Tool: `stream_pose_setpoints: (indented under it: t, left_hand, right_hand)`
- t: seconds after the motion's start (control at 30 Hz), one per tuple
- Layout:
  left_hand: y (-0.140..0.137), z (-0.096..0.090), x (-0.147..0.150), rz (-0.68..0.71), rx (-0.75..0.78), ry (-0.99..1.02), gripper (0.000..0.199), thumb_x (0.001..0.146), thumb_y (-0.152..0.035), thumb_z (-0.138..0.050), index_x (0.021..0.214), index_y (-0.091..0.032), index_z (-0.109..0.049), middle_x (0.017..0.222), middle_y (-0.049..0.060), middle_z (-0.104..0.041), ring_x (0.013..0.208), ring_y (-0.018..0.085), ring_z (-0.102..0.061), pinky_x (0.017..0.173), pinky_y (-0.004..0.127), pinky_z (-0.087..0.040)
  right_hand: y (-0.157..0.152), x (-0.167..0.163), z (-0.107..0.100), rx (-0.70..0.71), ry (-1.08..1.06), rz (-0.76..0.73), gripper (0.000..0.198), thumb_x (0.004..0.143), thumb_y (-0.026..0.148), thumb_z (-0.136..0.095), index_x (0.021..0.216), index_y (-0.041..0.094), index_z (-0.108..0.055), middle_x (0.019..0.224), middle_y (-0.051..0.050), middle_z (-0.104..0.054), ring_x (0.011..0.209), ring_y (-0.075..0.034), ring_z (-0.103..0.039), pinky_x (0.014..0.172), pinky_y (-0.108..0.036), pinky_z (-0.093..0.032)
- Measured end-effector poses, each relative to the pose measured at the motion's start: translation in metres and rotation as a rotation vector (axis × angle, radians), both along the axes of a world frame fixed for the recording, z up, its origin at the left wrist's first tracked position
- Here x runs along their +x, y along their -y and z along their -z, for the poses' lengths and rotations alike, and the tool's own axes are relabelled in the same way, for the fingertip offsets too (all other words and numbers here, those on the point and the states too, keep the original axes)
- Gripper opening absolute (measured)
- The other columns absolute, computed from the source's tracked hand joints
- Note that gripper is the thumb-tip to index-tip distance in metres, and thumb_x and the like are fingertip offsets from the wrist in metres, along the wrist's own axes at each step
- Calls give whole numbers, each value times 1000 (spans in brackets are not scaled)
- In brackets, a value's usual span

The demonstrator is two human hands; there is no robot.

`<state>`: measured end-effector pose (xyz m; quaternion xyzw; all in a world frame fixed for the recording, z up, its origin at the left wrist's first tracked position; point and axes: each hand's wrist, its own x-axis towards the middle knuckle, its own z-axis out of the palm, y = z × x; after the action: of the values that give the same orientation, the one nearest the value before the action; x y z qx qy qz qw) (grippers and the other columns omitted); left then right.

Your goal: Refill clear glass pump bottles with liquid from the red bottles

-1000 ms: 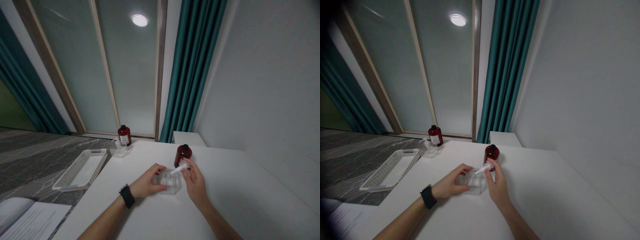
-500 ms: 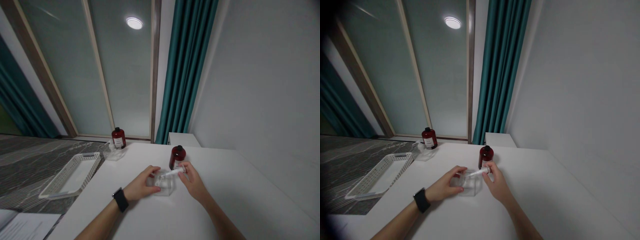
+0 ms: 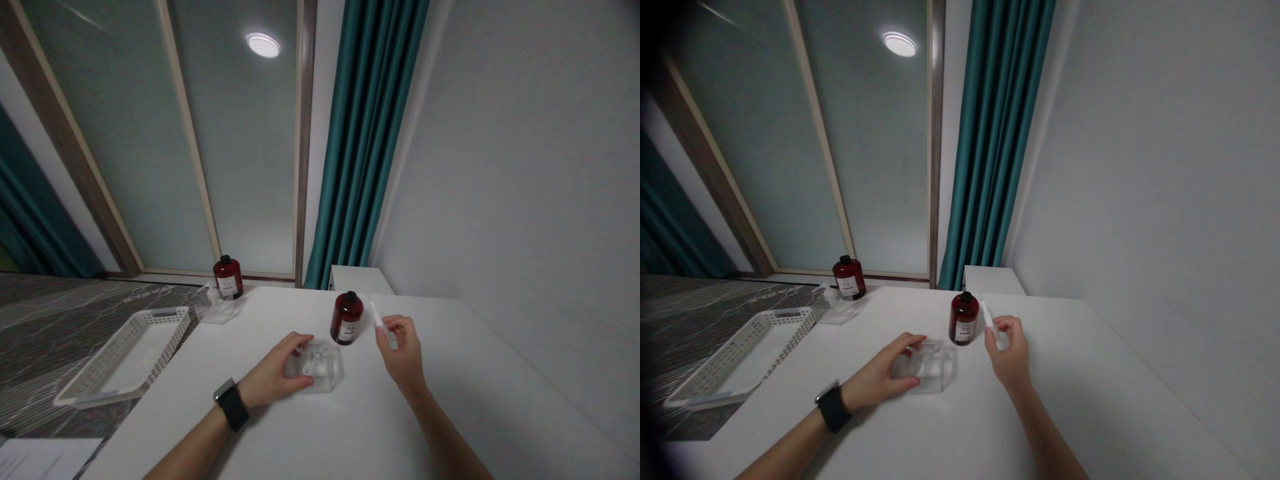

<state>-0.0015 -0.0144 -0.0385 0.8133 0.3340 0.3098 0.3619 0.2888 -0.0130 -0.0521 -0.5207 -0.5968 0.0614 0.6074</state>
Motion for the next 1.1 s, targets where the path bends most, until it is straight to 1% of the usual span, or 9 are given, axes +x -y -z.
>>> stream_pose_setpoints:
  t: [0.1, 0.17, 0.23, 0.33, 0.6, 0.8, 0.93, 1.03, 1.1]
  left_hand:
    - [-1, 1, 1, 13, 36, -8, 58, 79, -26, -70, 133, -23, -47, 120, 9, -57, 109, 26, -56, 93, 41, -49]
    - [-1, 2, 0, 16, 49, -15, 57, 80, -26, -70, 133, -23, -47, 119, 9, -57, 109, 26, -56, 93, 41, -49]
    - [-1, 3, 0, 9, 58, -20, 57, 80, -25, -69, 133, -24, -47, 120, 8, -57, 109, 26, -56, 93, 41, -49]
    - [-1, 4, 0, 3, 63, -25, 59, 79, -22, -69, 133, -24, -45, 121, 8, -57, 109, 25, -56, 93, 40, -50]
    - [-1, 6, 0, 9, 63, -21, 60, 79, -18, -68, 133, -24, -45, 122, 8, -56, 112, 25, -55, 92, 39, -50]
    - [-1, 4, 0, 15, 68, -29, 58, 80, -23, -68, 134, -24, -44, 123, 9, -56, 111, 26, -55, 92, 40, -50]
    - [0, 1, 0, 12, 65, -34, 58, 80, -22, -67, 134, -24, -44, 122, 9, -57, 111, 26, -55, 92, 41, -50]
    - [0, 2, 0, 9, 62, -39, 58, 81, -24, -68, 134, -24, -44, 122, 9, -57, 112, 26, -55, 92, 42, -50]
    - [-1, 4, -1, 6, 55, -38, 59, 81, -23, -68, 135, -25, -43, 124, 9, -56, 113, 26, -55, 93, 42, -50]
  right_hand:
    - [-8, 13, 4, -227, 133, 146, 20, 86, 40, -53, 95, 24, -45, 77, 1, -55, 66, -18, -58, 65, -32, -48]
    - [-12, 19, 8, -348, 222, 174, 19, 84, 40, -52, 92, 25, -46, 73, 2, -56, 56, -17, -54, 58, -30, -44]
    - [-14, 22, 13, -410, 289, 169, 16, 82, 38, -54, 88, 25, -47, 75, 2, -58, 56, -17, -54, 57, -30, -40]
    - [-15, 22, 18, -486, 397, 187, 12, 81, 32, -55, 86, 25, -46, 80, 0, -60, 67, -19, -58, 60, -29, -38]
    - [-14, 13, 19, -601, 609, 210, 10, 84, 22, -56, 91, 22, -48, 96, -8, -65, 92, -27, -63, 74, -34, -37]
    - [-9, 16, 16, -671, 625, 157, 28, 81, 30, -65, 102, 22, -48, 106, -10, -65, 101, -28, -63, 79, -36, -40]
    - [-4, 26, 11, -688, 604, 43, 35, 80, 28, -64, 111, 23, -48, 109, -7, -65, 92, -22, -65, 78, -33, -43]
    - [-3, 33, 8, -690, 600, -36, 34, 80, 26, -61, 112, 25, -51, 106, -5, -65, 82, -19, -64, 74, -31, -45]
    - [-2, 36, 7, -681, 603, -77, 33, 81, 26, -58, 114, 26, -52, 107, -4, -65, 79, -18, -64, 75, -31, -45]
